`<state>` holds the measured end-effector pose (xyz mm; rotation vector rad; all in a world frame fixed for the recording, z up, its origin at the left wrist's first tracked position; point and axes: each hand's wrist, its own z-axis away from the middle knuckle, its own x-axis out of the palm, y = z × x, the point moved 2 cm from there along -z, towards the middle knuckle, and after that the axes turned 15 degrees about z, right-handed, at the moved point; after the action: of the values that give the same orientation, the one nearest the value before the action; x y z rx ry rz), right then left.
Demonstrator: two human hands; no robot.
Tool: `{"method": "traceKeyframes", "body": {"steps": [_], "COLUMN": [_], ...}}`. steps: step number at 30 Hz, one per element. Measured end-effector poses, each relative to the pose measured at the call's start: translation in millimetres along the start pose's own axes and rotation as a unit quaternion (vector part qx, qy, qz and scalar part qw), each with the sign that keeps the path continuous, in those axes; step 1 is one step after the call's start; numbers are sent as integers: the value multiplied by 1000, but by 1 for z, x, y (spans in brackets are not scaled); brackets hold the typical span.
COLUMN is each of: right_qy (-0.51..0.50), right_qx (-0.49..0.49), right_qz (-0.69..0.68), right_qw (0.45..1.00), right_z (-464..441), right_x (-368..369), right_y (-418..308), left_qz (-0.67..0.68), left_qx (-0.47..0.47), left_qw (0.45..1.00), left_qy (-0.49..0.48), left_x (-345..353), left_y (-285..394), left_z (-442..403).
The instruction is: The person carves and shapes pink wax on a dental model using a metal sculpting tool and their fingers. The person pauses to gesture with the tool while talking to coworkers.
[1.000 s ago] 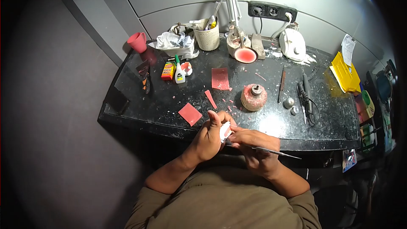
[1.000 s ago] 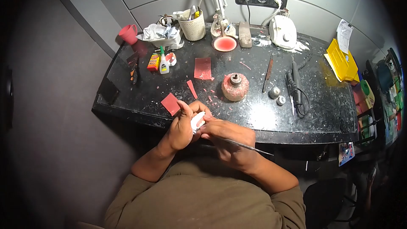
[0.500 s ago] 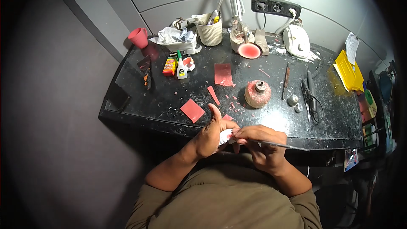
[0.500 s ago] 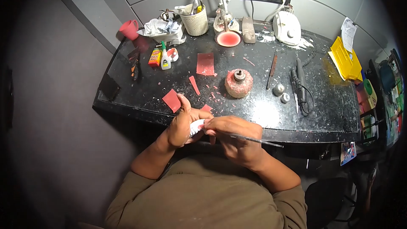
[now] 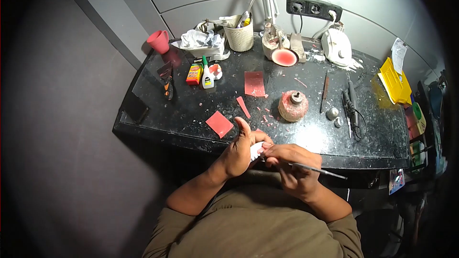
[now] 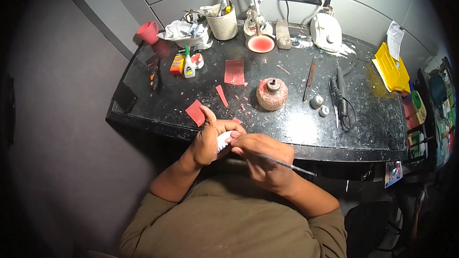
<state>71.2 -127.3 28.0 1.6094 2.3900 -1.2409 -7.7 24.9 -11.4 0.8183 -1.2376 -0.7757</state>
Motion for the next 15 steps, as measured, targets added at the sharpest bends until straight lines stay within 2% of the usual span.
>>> {"method": "traceKeyframes", "body": {"steps": [3,7,10,13,15], "right_qy": [2,33,27,61,69], "right_qx": [-23,34,-18,39,36], "right_qz": [1,-19,-9,-12,-15], "right_qw": [1000,999,999,997,997], "right_z": [1,4,4,6,4], "right_x": [1,6,7,6,9], "right_y": [0,4,2,6,5], "left_qz": [-38,-54,-46,-65,-83], "left_qx": [23,64,87,103,123], "left_qw": [999,996,992,985,981], "left_qy": [13,43,78,120,124], "left_x": [-5,0,9,14,13], "left_y": [0,-1,0,6,4], "left_z": [-2,-4,-2,1,1]}}
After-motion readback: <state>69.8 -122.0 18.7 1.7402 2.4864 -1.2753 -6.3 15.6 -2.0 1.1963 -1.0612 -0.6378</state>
